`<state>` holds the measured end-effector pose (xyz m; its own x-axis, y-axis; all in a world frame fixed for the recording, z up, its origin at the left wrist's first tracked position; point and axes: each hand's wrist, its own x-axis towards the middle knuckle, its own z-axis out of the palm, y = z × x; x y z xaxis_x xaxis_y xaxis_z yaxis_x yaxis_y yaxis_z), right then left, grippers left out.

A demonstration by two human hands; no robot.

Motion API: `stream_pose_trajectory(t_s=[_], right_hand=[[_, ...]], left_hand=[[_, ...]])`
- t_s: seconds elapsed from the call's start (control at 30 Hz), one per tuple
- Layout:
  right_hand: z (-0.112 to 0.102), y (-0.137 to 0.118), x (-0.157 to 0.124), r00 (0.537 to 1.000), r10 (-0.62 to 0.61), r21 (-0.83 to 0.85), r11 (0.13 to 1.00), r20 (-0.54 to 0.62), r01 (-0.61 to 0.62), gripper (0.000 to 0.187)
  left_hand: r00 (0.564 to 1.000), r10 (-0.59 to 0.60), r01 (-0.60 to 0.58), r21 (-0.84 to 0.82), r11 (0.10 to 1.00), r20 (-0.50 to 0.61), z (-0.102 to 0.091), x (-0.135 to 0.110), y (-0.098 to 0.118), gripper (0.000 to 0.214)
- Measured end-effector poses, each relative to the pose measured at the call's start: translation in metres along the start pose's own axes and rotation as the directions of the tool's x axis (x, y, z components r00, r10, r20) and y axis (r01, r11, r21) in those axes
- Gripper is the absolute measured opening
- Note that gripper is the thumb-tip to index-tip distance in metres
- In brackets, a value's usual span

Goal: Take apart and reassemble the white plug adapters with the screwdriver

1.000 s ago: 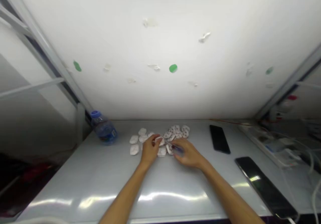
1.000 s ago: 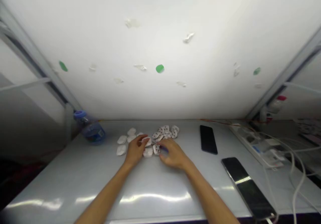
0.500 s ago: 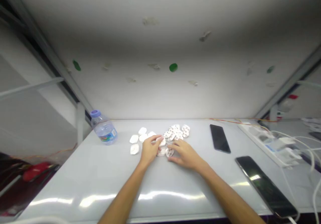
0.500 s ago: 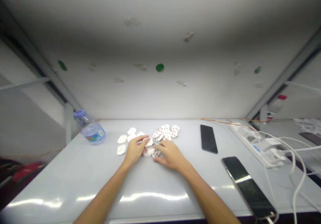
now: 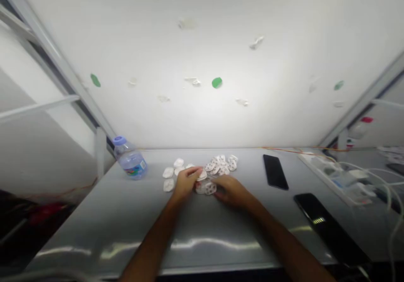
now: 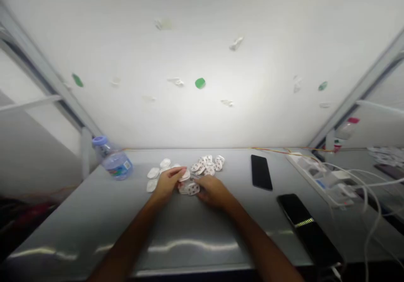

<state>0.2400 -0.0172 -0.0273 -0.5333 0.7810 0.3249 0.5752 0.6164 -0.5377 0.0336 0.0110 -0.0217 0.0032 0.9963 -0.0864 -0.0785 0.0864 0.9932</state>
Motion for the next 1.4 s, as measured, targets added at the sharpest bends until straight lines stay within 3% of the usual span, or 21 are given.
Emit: stream_pose_trajectory(t_s=[0.27, 0.4, 0.6, 0.7, 0.8, 1.17, 1.4], right_hand=[[0.000, 0.001, 0.007, 0.984, 0.176, 0.250, 0.953, -0.005, -0.170, 0.026], [-0.001, 0.005, 0.009, 0.970, 0.238, 0.389, 0.899, -0.054, -0.199, 0.014], [0.004, 0.010, 0.012, 0.922, 0.388, 0.589, 0.746, -0.007, -0.310, 0.024], [0.005, 0.008, 0.013, 0.911, 0.412, 0.656, 0.681, 0.026, -0.326, 0.028], [0.003, 0.007, 0.014, 0.903, 0.428, 0.706, 0.627, 0.043, -0.330, 0.032], [0.001, 0.007, 0.013, 0.923, 0.381, 0.771, 0.571, 0.055, -0.282, 0.031], [-0.002, 0.002, 0.012, 0.927, 0.364, 0.768, 0.565, 0.095, -0.300, 0.030]], left_hand=[[0.972, -0.121, 0.167, -0.228, 0.959, 0.202, -0.002, -0.002, 0.014, 0.037], [0.931, -0.138, 0.222, -0.226, 0.948, 0.339, -0.007, -0.002, 0.017, 0.042], [0.953, -0.046, 0.076, -0.089, 0.993, 0.301, -0.004, -0.013, 0.009, 0.043], [0.953, -0.009, -0.015, 0.077, 0.997, 0.302, 0.003, -0.021, 0.005, 0.049], [0.952, 0.040, -0.083, 0.128, 0.988, 0.304, 0.006, -0.026, 0.007, 0.051], [0.954, 0.138, -0.183, 0.151, 0.971, 0.266, 0.007, -0.026, 0.009, 0.045], [0.933, 0.109, -0.202, 0.248, 0.947, 0.343, 0.002, -0.025, 0.010, 0.045]])
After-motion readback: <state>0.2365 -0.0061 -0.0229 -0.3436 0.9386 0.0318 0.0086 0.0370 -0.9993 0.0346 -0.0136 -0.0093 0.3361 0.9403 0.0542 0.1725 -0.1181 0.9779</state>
